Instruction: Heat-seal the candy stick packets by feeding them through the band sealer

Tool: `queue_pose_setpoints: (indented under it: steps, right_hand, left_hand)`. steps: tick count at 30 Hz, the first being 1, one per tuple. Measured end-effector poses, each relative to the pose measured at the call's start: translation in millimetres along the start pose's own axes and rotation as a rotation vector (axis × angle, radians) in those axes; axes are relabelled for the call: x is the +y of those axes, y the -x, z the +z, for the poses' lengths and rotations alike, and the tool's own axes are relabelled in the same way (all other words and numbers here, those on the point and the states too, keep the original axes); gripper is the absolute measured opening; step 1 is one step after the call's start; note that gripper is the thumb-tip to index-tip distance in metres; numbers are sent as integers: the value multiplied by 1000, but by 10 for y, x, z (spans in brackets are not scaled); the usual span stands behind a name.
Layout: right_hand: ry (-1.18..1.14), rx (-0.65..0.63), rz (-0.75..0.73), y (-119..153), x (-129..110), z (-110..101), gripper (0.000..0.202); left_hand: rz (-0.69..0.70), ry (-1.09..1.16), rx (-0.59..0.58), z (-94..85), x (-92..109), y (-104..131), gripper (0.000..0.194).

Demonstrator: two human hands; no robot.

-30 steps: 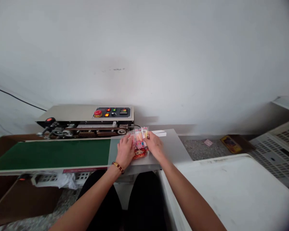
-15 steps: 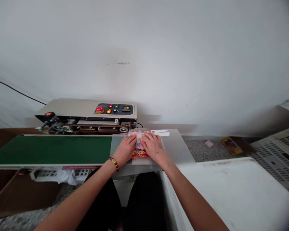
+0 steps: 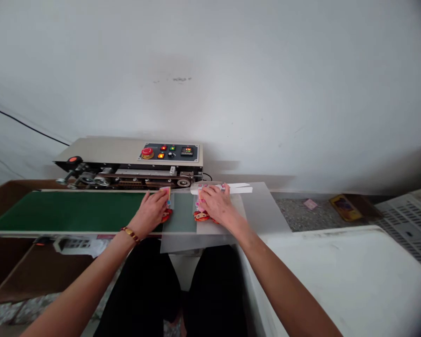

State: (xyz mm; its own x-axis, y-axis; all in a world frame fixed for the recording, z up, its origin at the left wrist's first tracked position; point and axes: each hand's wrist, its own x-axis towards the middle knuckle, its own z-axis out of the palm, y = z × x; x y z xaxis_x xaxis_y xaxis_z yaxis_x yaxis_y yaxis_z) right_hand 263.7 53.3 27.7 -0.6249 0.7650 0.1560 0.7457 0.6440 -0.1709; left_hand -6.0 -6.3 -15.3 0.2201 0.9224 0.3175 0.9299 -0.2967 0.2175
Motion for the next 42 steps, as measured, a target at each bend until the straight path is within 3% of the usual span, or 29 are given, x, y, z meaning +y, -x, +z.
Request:
queue_pose_setpoints:
  steps: [2,8,11,17,22,28,32,34,37,42]
  right_hand:
    - [-40,9,9,-5,-10,24,25]
    - [-41,70,85,139,129,-96,31]
    - [-47,56,68,157,164,-126,32]
    - [-31,-4,66,45,86,-55,35]
    - [-45,50,112,201,216,-99,32]
    - [-9,69,193,460,397,-86,38]
    - [-47,15,90,351,252,43,40]
    - [-62,10,16,222,114,107,41]
    - [-87,-1,-27,43,-63,143,41]
    - [-148,59,60,132,-17,47,42]
  left_hand:
    - [-35,-19,55,-10,126,-12,35]
    - [146,151,17,175,885,-306,32]
    - [157,166,-39,242,1002,-379,38]
    - [160,153,-61,292,957,-337,45]
    - [154,124,-64,258,841,-289,40]
    - [119,141,-84,77,348,-109,40]
    - [57,119,-152,-144,-103,84,44]
    - [-25,49,-132,-228,-232,139,43]
    - [-74,-8,-37,-242,-116,103,39]
    - [138,130,-31,44,629,-178,39]
